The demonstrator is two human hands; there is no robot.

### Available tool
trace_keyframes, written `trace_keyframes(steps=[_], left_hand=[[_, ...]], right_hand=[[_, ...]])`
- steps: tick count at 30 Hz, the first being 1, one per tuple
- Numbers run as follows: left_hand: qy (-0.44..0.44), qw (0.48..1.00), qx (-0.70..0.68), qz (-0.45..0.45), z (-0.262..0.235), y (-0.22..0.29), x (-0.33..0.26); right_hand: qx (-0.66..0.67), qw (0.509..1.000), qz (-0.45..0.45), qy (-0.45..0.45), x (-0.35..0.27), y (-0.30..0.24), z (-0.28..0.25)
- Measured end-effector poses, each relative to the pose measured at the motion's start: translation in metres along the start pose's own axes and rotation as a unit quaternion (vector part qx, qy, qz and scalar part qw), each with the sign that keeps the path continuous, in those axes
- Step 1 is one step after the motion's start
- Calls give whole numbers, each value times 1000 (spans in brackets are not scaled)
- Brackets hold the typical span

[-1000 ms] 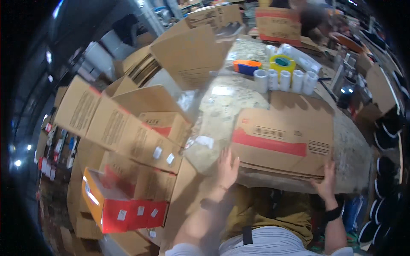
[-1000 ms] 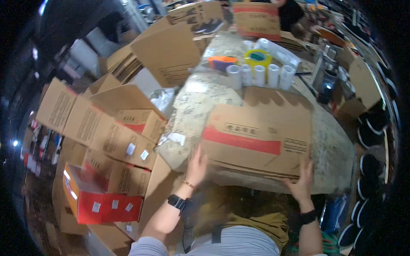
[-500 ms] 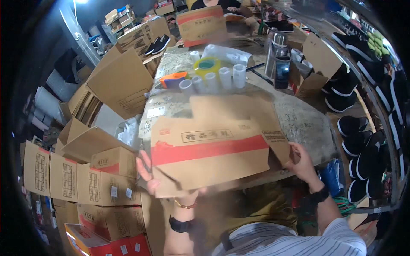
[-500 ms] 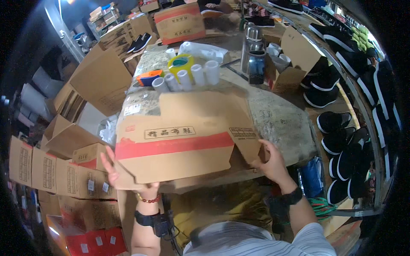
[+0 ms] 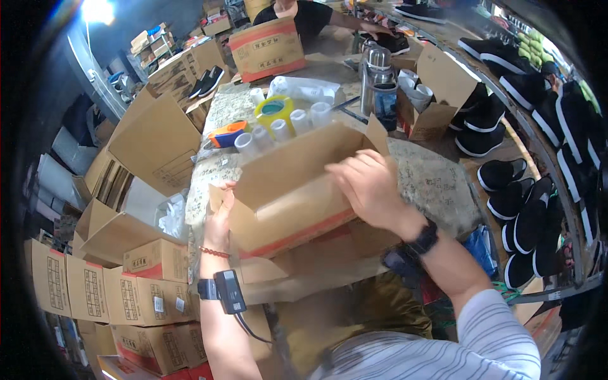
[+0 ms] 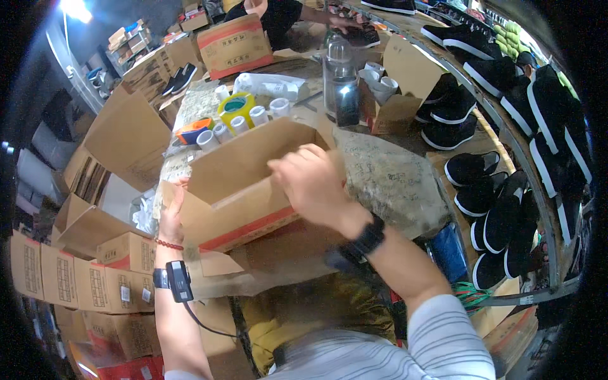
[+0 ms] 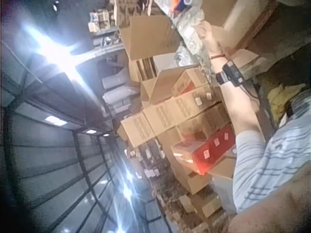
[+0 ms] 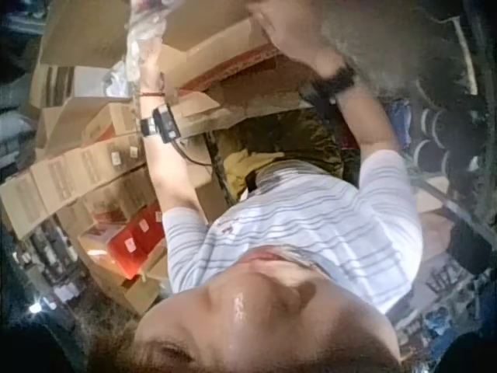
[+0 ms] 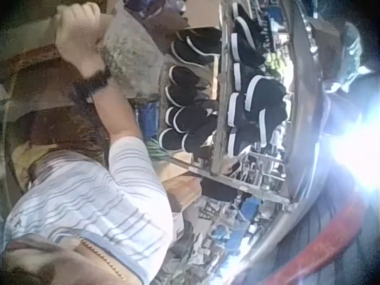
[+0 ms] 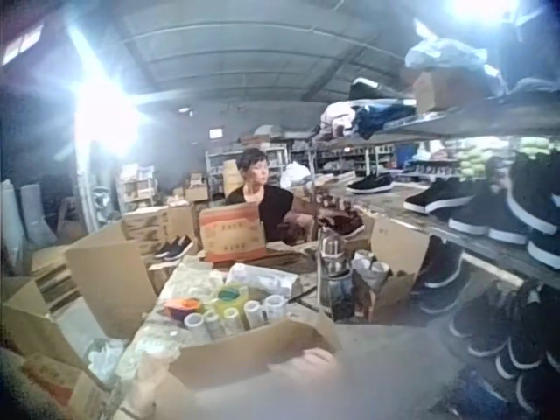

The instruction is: The recorder folds cardboard shoe boxes, places a pair of black shoes inside each box, and stacks the packed boxes.

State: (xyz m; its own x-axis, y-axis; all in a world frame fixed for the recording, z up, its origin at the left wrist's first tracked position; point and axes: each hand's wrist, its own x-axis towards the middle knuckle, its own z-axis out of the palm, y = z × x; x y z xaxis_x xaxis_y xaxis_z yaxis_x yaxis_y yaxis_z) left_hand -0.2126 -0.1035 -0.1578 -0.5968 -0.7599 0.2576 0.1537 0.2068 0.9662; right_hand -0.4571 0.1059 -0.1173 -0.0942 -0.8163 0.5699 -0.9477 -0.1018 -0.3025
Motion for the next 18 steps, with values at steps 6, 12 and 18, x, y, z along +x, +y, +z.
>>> trace_keyframes(steps=[6,12,18], left_hand=[[16,891,448,71,40,14,-8],[16,873,479,83,45,10,-14],[37,985,156,68,-8,-45,-18]], right_hand=[[45,982,101,-153,13,28,55],[210,898,80,378,21,64,4],[176,981,78,19,-8,70,22]])
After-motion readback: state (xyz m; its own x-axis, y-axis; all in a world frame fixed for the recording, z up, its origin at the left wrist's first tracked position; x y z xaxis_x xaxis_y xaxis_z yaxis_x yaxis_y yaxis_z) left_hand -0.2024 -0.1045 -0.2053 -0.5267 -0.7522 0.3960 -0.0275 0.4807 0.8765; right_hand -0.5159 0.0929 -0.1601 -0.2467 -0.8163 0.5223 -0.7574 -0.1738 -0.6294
